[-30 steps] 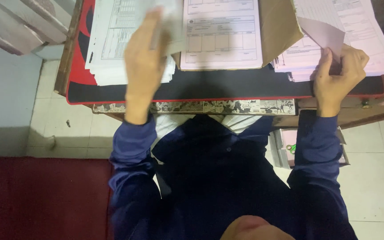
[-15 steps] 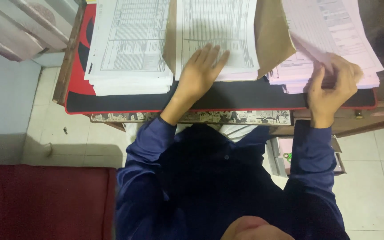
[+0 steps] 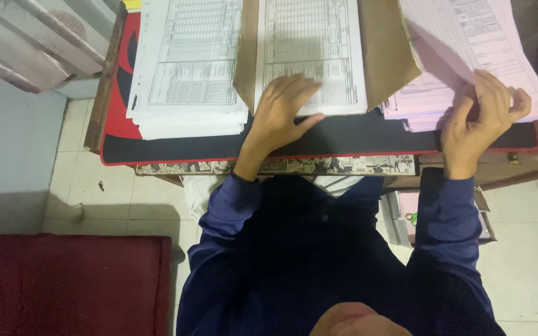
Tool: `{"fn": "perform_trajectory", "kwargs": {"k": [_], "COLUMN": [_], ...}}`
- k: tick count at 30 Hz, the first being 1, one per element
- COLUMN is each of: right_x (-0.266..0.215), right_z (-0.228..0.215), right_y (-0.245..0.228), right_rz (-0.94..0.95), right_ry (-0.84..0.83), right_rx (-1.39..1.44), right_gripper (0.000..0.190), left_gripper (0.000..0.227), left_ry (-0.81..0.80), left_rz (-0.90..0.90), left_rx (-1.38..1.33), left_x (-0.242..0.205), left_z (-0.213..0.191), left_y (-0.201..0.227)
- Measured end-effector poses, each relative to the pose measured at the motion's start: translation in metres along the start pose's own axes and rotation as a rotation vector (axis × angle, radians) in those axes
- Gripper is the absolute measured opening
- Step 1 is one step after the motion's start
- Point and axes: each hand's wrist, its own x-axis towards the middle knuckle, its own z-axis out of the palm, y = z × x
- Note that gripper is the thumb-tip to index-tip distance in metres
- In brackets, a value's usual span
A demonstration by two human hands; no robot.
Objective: A person is sorting through a large stack of white documents on a desk, moving individual sheets into a central folder or onto a stack of pink papers.
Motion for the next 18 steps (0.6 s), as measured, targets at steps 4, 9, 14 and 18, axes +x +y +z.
{"fn": "perform_trajectory", "kwargs": {"k": [4, 9, 14, 18], "right_x": [0.010, -0.008, 0.019, 0.048], "right_z": [-0.009, 0.002, -0.013, -0.013], "right_y": [-0.019, 0.008, -0.020, -0.072], "right_rz": [-0.053, -0.031, -0.117, -0.312], "right_ry": [0.056, 0.112, 0.080, 0.052], "right_rx": [0.022, 0.093, -0.014, -0.004], "right_gripper": [0.047, 0.044, 0.044, 0.045], "left_gripper": [0.064, 0.062, 0.060, 0.060], "left_ry": [-0.027, -0.035, -0.008, -0.005], "left_rz": [-0.089, -0.084, -0.089, -0.073], "left_rx": [0.088, 0.075, 0.091, 0.069], "left_x": [-0.004, -0.006, -0.005, -0.006], "left_z": [0.016, 0.016, 0.021, 0.021], "left_y": [-0.009, -0.011, -0.014, -0.013]}}
